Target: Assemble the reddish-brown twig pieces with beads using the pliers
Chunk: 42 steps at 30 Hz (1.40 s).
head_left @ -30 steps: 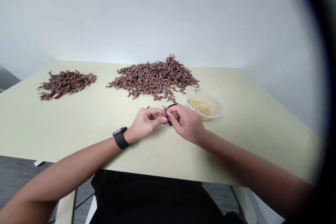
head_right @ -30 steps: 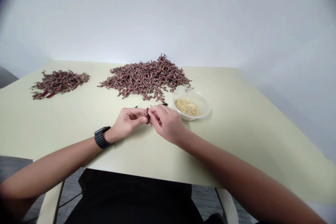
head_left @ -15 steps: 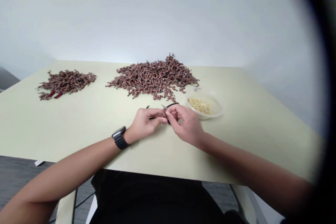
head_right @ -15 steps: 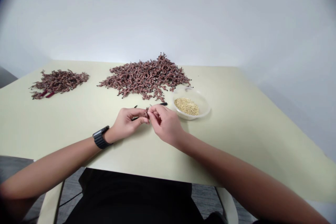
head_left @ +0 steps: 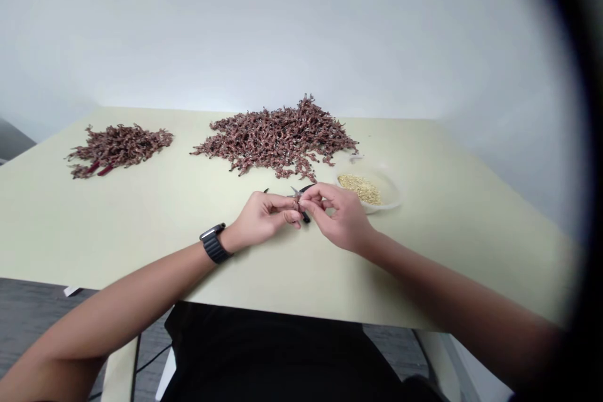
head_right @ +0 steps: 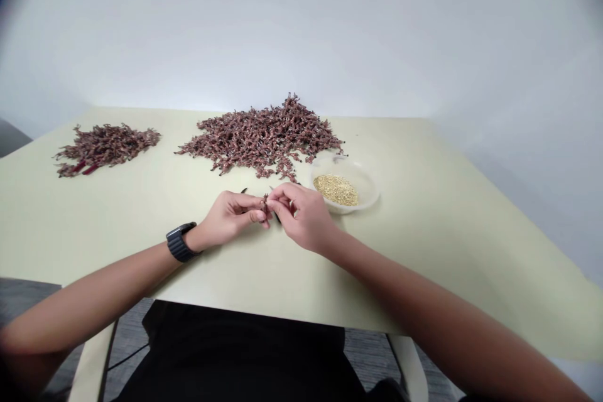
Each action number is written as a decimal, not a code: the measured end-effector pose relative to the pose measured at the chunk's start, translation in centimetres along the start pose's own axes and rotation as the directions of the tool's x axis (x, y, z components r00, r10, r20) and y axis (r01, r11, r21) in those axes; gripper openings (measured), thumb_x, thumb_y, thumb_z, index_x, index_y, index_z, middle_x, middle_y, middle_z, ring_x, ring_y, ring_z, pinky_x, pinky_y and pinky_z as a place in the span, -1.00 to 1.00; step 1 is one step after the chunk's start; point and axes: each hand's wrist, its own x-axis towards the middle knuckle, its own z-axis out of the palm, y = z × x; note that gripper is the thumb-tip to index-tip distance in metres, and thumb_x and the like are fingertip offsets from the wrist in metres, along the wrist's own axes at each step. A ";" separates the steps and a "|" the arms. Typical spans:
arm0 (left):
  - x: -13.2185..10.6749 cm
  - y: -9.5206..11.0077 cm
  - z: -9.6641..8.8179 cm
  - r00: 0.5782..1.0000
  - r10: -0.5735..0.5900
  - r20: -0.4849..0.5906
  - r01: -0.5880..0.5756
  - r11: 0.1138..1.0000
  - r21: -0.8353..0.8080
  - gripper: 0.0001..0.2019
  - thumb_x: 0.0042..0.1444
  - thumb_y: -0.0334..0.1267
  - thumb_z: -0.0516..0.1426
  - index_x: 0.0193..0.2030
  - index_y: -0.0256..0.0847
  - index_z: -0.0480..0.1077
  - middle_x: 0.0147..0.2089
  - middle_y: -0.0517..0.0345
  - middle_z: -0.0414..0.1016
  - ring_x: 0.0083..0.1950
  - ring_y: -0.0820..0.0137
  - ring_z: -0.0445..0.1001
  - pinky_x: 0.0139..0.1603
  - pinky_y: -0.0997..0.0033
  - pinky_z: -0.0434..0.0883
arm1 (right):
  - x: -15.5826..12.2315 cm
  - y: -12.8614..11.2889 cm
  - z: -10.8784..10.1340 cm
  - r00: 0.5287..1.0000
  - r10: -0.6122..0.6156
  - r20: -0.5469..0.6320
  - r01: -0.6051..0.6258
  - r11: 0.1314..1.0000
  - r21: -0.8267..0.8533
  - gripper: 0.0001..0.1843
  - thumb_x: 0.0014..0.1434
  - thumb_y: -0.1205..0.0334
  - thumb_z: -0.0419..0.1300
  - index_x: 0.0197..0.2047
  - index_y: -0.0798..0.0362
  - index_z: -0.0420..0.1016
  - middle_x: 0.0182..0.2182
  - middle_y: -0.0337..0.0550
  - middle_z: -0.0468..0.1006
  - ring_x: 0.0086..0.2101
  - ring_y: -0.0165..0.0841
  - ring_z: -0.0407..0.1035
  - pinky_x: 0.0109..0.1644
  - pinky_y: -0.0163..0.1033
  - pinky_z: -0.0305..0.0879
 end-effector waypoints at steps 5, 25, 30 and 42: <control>0.1 -0.1 -0.1 0.998 -0.042 0.049 0.047 0.993 -0.110 -0.70 0.29 -0.12 0.25 -0.24 -0.38 0.63 -0.27 -0.07 0.64 -0.23 0.36 0.54 -0.11 0.42 0.43 | 0.0 0.0 -0.3 0.999 -0.052 -0.001 0.052 0.999 -0.004 -0.92 0.30 0.26 0.21 -0.24 0.01 0.52 -0.43 -0.21 0.51 -0.44 -0.39 0.36 -0.35 -0.26 0.29; -0.5 -1.1 0.0 0.906 0.421 0.031 -0.332 0.665 0.670 -0.80 0.32 -0.40 0.09 -0.02 -0.29 0.52 -0.13 -0.10 0.62 -0.18 0.35 0.60 -0.16 0.42 0.52 | 0.7 -1.2 -0.3 0.746 0.476 0.466 -0.661 0.445 0.605 -0.71 0.21 0.06 0.35 -0.35 0.09 0.45 -0.58 -0.35 0.22 -0.58 -0.52 0.04 -0.55 -0.37 0.00; -0.4 -0.9 0.0 0.913 0.407 0.008 -0.319 0.703 0.635 -0.84 0.32 -0.37 0.14 -0.07 -0.27 0.55 -0.17 -0.06 0.63 -0.20 0.36 0.59 -0.16 0.44 0.50 | 0.8 -0.6 -0.6 0.725 0.429 0.539 -0.684 0.357 0.636 -0.69 0.17 0.07 0.40 -0.36 0.11 0.46 -0.58 -0.39 0.18 -0.57 -0.56 -0.03 -0.53 -0.38 -0.09; 0.0 0.4 0.2 0.989 0.143 -0.024 -0.134 0.964 0.229 -0.73 0.32 -0.13 0.21 -0.26 -0.30 0.62 -0.29 0.01 0.63 -0.27 0.37 0.56 -0.18 0.45 0.44 | 0.5 -0.1 -0.8 0.917 0.338 0.210 -0.391 0.867 0.310 -0.72 0.23 -0.04 0.32 -0.25 0.01 0.53 -0.62 -0.34 0.34 -0.61 -0.46 0.18 -0.53 -0.30 0.01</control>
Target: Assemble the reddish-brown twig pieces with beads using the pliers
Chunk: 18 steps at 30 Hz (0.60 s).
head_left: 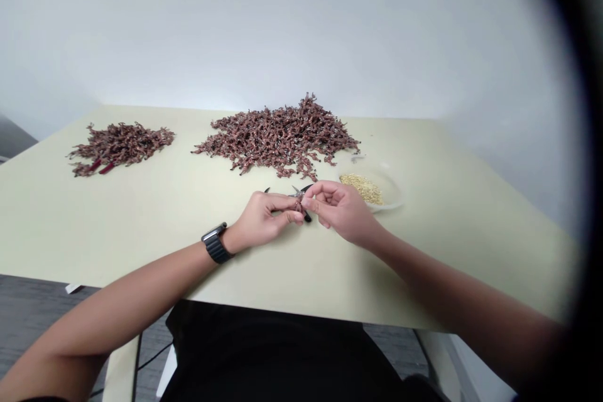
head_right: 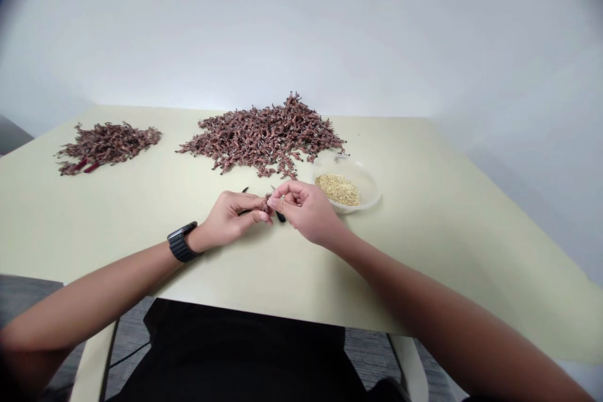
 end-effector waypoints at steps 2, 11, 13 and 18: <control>0.0 -0.1 0.0 0.999 -0.045 0.018 0.046 0.997 -0.056 -0.71 0.32 -0.11 0.20 -0.24 -0.31 0.62 -0.28 0.00 0.64 -0.26 0.36 0.57 -0.17 0.44 0.45 | -0.1 0.1 0.1 0.995 -0.087 -0.038 0.083 0.992 -0.095 -0.74 0.26 -0.02 0.29 -0.25 0.01 0.52 -0.62 -0.36 0.27 -0.60 -0.47 0.12 -0.50 -0.29 0.00; -0.5 -0.8 0.4 0.987 0.148 -0.066 -0.121 0.943 0.309 -0.81 0.34 -0.23 0.17 -0.21 -0.26 0.58 -0.28 0.04 0.61 -0.30 0.42 0.52 -0.24 0.48 0.39 | -0.3 -0.1 1.3 0.995 0.101 -0.014 -0.098 0.988 0.118 -0.68 0.26 -0.08 0.27 -0.24 0.03 0.49 -0.55 -0.32 0.35 -0.62 -0.50 0.12 -0.56 -0.29 -0.01; -0.5 -0.9 0.4 0.979 0.198 -0.048 -0.161 0.896 0.414 -0.82 0.36 -0.28 0.13 -0.17 -0.27 0.55 -0.26 0.01 0.60 -0.28 0.40 0.53 -0.24 0.47 0.41 | -0.3 -0.2 1.4 0.977 0.210 0.043 -0.214 0.935 0.283 -0.64 0.20 -0.10 0.33 -0.27 0.06 0.49 -0.50 -0.30 0.37 -0.63 -0.54 0.08 -0.59 -0.31 -0.02; -0.5 -1.6 0.2 0.975 0.219 -0.021 -0.179 0.845 0.505 -0.81 0.37 -0.32 0.08 -0.09 -0.28 0.53 -0.21 -0.05 0.60 -0.22 0.35 0.56 -0.19 0.43 0.46 | 0.1 -0.2 1.1 0.939 0.291 0.184 -0.344 0.798 0.495 -0.64 0.13 -0.02 0.41 -0.36 0.08 0.46 -0.62 -0.44 0.13 -0.61 -0.56 -0.11 -0.57 -0.35 -0.08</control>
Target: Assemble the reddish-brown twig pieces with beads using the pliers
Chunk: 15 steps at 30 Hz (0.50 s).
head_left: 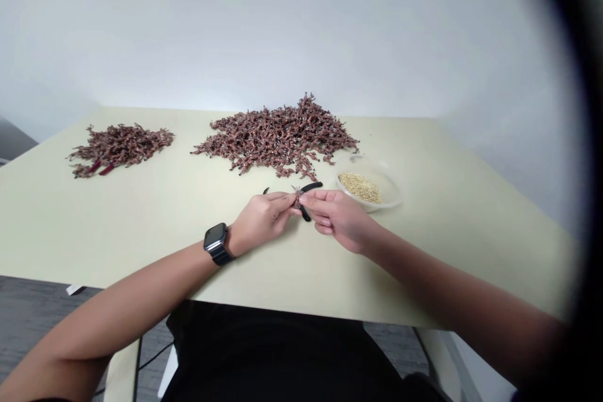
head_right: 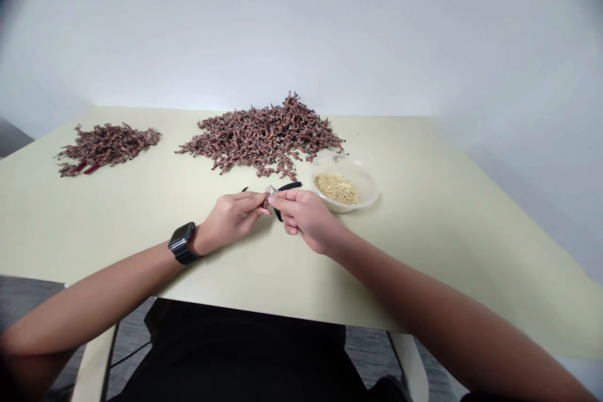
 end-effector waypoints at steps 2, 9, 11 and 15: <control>0.0 -0.2 0.1 1.000 -0.007 -0.015 0.006 1.000 -0.018 -0.81 0.37 -0.31 0.10 -0.08 -0.27 0.54 -0.20 -0.06 0.61 -0.22 0.34 0.58 -0.18 0.42 0.47 | 0.1 -0.2 -0.2 1.000 0.005 0.018 -0.005 1.000 0.013 -0.67 0.13 0.01 0.42 -0.36 0.08 0.46 -0.64 -0.46 0.08 -0.61 -0.56 -0.12 -0.56 -0.36 -0.08; 0.4 0.4 -0.5 0.996 -0.084 0.003 0.083 0.978 -0.193 -0.78 0.34 -0.19 0.18 -0.23 -0.25 0.60 -0.30 0.03 0.61 -0.29 0.39 0.55 -0.21 0.47 0.41 | 0.2 -0.2 -0.8 0.996 -0.087 0.001 0.086 0.985 -0.149 -0.65 0.14 -0.04 0.40 -0.24 0.08 0.54 -0.45 -0.28 0.41 -0.61 -0.58 0.03 -0.56 -0.34 0.00; 0.6 0.6 -0.7 0.990 -0.131 0.047 0.139 0.951 -0.277 -0.75 0.33 -0.15 0.20 -0.25 -0.25 0.61 -0.33 0.04 0.61 -0.30 0.40 0.55 -0.21 0.47 0.41 | 0.1 -0.1 -1.0 0.986 -0.165 -0.021 0.153 0.948 -0.279 -0.64 0.19 -0.09 0.35 -0.19 0.05 0.55 -0.46 -0.27 0.45 -0.63 -0.54 0.11 -0.57 -0.32 0.01; 0.7 0.7 -0.7 0.955 -0.242 0.169 0.295 0.800 -0.523 -0.70 0.32 -0.10 0.21 -0.25 -0.31 0.62 -0.30 0.00 0.64 -0.27 0.37 0.56 -0.16 0.44 0.45 | 0.0 0.2 -1.1 0.932 -0.360 -0.025 0.292 0.792 -0.535 -0.68 0.28 -0.09 0.26 -0.16 0.00 0.53 -0.62 -0.37 0.30 -0.64 -0.47 0.16 -0.55 -0.30 0.00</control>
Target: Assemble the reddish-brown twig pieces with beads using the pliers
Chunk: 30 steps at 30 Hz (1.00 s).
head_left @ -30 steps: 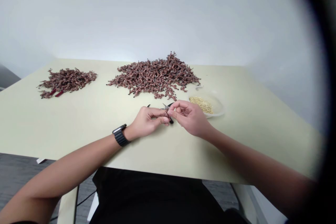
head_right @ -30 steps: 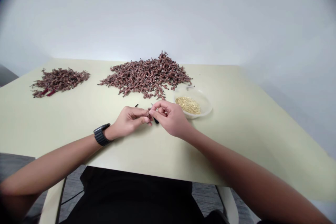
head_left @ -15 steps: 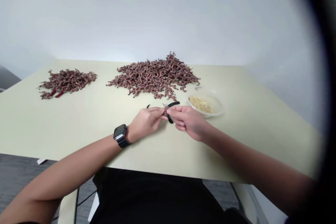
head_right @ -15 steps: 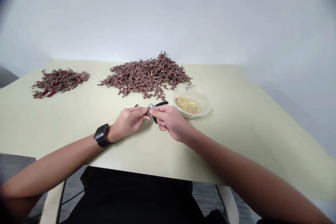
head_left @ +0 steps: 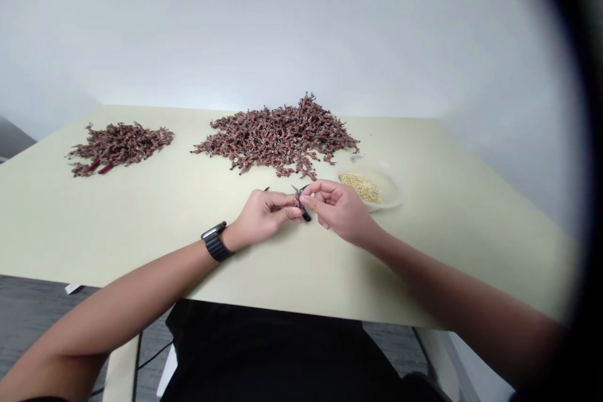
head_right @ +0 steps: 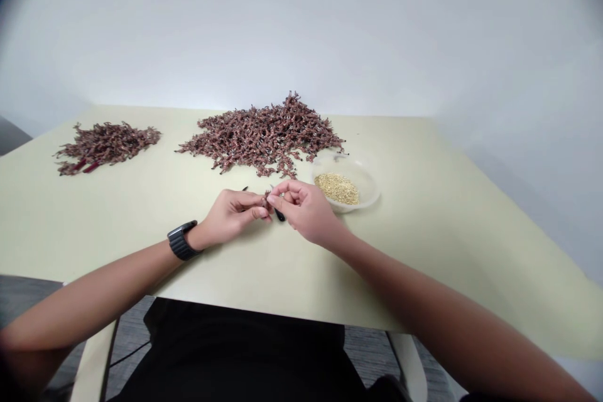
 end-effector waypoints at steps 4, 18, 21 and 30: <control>0.0 -0.2 0.1 0.994 -0.097 0.052 0.106 0.973 -0.204 -0.69 0.31 -0.09 0.22 -0.20 -0.36 0.62 -0.24 -0.08 0.67 -0.21 0.32 0.60 -0.07 0.38 0.49 | 0.0 0.1 -0.2 0.971 -0.234 -0.041 0.216 0.941 -0.261 -0.80 0.33 0.05 0.21 -0.20 0.00 0.52 -0.60 -0.38 0.21 -0.59 -0.46 0.09 -0.48 -0.28 0.01; -0.8 -1.3 0.9 0.937 0.349 -0.004 -0.278 0.754 0.595 -0.78 0.37 -0.36 0.07 0.05 -0.31 0.49 -0.09 -0.12 0.62 -0.16 0.34 0.59 -0.15 0.40 0.51 | 0.1 -0.7 0.6 0.915 0.298 0.270 -0.395 0.797 0.456 -0.67 0.18 0.02 0.37 -0.35 0.06 0.39 -0.61 -0.46 0.05 -0.62 -0.55 -0.14 -0.59 -0.36 -0.14; -0.5 -1.2 0.6 0.952 0.303 -0.031 -0.230 0.782 0.579 -0.80 0.37 -0.31 0.09 -0.02 -0.29 0.53 -0.17 -0.05 0.62 -0.22 0.36 0.57 -0.18 0.41 0.48 | 0.3 -0.6 0.3 0.915 0.284 0.285 -0.389 0.803 0.451 -0.67 0.19 0.01 0.36 -0.35 0.06 0.39 -0.61 -0.46 0.04 -0.61 -0.55 -0.15 -0.57 -0.35 -0.13; 0.1 -1.1 0.2 0.995 -0.074 -0.068 0.078 0.996 0.053 -0.70 0.34 -0.11 0.18 -0.18 -0.31 0.63 -0.26 0.03 0.66 -0.24 0.35 0.59 -0.14 0.44 0.47 | 0.5 1.7 -0.3 0.859 -0.500 0.114 0.467 0.673 -0.574 -0.82 0.40 0.23 0.09 -0.02 0.02 0.49 -0.38 -0.18 0.52 -0.41 -0.36 0.35 -0.25 -0.21 0.24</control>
